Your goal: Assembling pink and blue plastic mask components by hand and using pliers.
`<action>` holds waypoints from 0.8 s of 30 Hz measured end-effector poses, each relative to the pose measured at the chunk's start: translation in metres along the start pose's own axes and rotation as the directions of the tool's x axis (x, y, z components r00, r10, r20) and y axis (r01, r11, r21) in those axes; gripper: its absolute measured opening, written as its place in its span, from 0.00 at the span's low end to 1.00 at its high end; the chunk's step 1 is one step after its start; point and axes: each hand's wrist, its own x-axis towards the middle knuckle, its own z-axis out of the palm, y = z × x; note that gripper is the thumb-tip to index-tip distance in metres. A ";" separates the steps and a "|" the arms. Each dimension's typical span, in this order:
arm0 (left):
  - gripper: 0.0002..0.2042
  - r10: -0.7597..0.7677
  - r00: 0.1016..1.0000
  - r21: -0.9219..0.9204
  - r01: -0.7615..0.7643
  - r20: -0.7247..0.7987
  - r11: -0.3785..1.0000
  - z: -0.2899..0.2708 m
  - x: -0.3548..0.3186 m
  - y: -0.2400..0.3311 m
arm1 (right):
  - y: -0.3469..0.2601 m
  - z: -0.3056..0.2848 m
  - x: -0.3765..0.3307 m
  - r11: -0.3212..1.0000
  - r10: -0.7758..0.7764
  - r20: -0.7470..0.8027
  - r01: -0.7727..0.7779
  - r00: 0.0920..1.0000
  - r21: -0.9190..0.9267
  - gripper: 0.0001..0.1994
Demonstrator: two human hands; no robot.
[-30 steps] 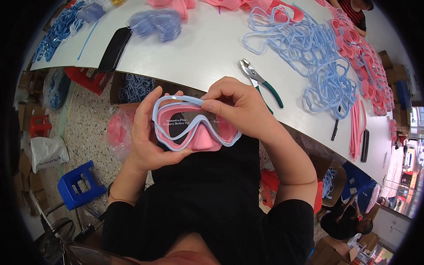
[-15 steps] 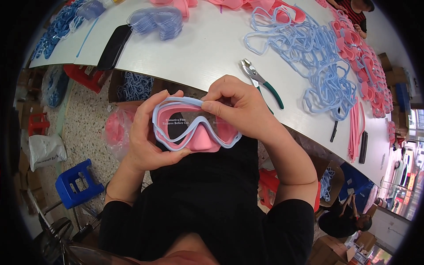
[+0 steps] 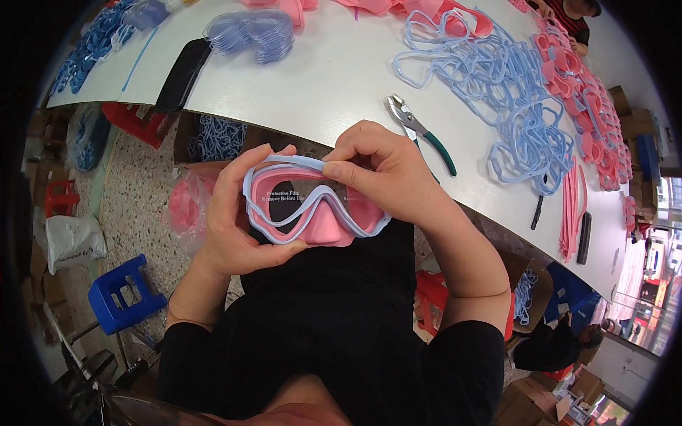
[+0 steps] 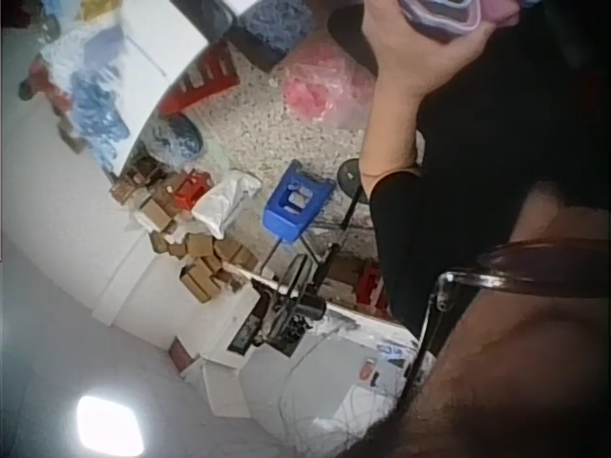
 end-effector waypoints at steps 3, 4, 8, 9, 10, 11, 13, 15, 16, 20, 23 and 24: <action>0.46 -0.037 0.999 0.017 0.036 0.028 0.999 -0.002 0.001 0.001 | 0.000 0.000 0.002 0.999 -0.036 -0.013 0.036 0.999 -0.014 0.05; 0.46 -0.037 0.999 0.017 0.036 0.028 0.999 -0.002 0.001 0.002 | -0.001 0.000 0.002 0.996 -0.069 -0.028 0.068 0.997 -0.053 0.04; 0.44 -0.018 1.000 0.030 0.018 0.015 0.999 -0.007 -0.002 0.001 | -0.006 0.003 0.004 0.998 -0.053 -0.007 0.053 0.999 -0.022 0.03; 0.44 0.024 0.999 0.073 -0.027 0.034 0.997 -0.006 0.000 0.001 | -0.005 0.001 0.003 0.995 -0.079 0.000 0.079 0.997 -0.056 0.03; 0.44 0.022 0.999 0.075 -0.025 0.039 0.997 -0.006 0.002 0.002 | -0.004 -0.001 0.002 0.990 -0.104 0.008 0.104 0.995 -0.090 0.02; 0.44 0.029 0.998 0.077 -0.034 0.056 0.996 -0.006 0.005 0.004 | -0.004 -0.004 0.000 0.991 -0.105 0.005 0.105 0.994 -0.086 0.02; 0.44 0.041 0.997 0.075 -0.046 0.065 0.996 -0.008 0.003 0.004 | -0.007 -0.003 -0.002 0.993 -0.057 0.048 0.062 0.997 -0.102 0.05; 0.43 0.027 0.997 0.026 -0.029 0.069 0.999 -0.008 0.001 0.001 | -0.007 -0.001 -0.005 0.988 -0.054 0.040 0.059 0.998 -0.144 0.05; 0.43 0.030 0.997 0.027 -0.032 0.070 0.999 -0.009 0.002 0.000 | -0.007 0.000 -0.006 0.981 -0.051 0.032 0.056 0.998 -0.184 0.05; 0.42 0.121 0.983 0.080 -0.132 0.138 0.988 -0.011 0.007 0.000 | -0.006 0.001 -0.010 0.955 -0.118 0.066 0.132 0.991 -0.267 0.05; 0.42 0.179 0.967 0.065 -0.194 0.181 0.979 -0.011 0.008 0.003 | -0.025 -0.003 -0.013 0.978 -0.033 0.112 0.055 0.993 -0.202 0.05; 0.42 0.205 0.959 0.041 -0.217 0.198 0.975 -0.011 0.009 0.005 | -0.030 -0.006 -0.012 0.969 -0.063 0.182 0.104 0.981 -0.225 0.06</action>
